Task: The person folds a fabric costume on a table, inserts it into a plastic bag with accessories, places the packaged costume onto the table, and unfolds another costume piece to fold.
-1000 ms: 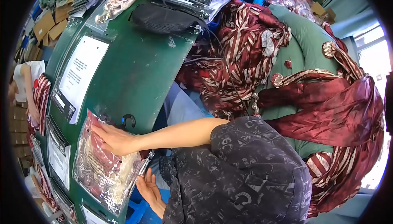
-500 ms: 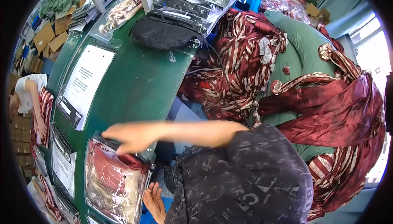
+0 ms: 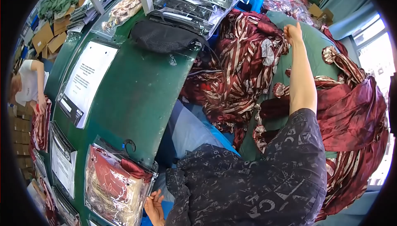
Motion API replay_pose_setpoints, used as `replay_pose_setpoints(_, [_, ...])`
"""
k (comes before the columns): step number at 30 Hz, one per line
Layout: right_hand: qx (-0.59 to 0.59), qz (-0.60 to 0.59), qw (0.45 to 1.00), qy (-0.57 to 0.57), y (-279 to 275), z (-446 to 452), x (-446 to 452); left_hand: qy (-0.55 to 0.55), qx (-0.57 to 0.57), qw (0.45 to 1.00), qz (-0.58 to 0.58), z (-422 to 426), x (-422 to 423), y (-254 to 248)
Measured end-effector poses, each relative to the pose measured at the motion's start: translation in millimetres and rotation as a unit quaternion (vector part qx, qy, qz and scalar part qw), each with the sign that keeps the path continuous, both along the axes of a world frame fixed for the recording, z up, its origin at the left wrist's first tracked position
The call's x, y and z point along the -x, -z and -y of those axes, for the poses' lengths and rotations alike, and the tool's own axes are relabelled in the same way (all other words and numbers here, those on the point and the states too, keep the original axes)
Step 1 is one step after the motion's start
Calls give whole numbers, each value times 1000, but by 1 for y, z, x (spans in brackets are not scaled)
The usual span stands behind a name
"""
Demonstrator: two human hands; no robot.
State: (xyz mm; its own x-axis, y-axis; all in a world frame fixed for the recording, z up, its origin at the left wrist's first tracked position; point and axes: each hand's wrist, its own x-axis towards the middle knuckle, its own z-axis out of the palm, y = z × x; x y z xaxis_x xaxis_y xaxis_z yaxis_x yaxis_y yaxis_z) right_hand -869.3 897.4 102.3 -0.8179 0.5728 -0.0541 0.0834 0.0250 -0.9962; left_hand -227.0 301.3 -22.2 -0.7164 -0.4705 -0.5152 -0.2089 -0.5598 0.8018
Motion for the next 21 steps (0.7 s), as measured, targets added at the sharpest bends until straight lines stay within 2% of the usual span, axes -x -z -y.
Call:
replay_pose_setpoints(5, [-82, 102, 991, -8, 26, -19, 7, 35, 26, 998, -46, 5, -32, 15])
replay_pose_setpoints(7, [-110, 140, 984, -18, 28, -23, 12, 18, 4, 999, -38, 1, -17, 4])
replay_pose_setpoints(9, [-117, 146, 982, -20, 29, -26, 21, -16, -45, 998, -34, -5, -1, -5])
replay_pose_setpoints(13, [-140, 155, 978, -16, 25, -32, 24, -53, -34, 998, -14, -8, -4, 1])
replay_pose_setpoints(17, [-149, 166, 975, -13, 26, -32, 27, -25, -53, 998, -20, -7, 2, 10])
replay_pose_setpoints(21, [-158, 182, 970, -12, 35, -37, 25, 2, -45, 999, 6, -18, 22, -4])
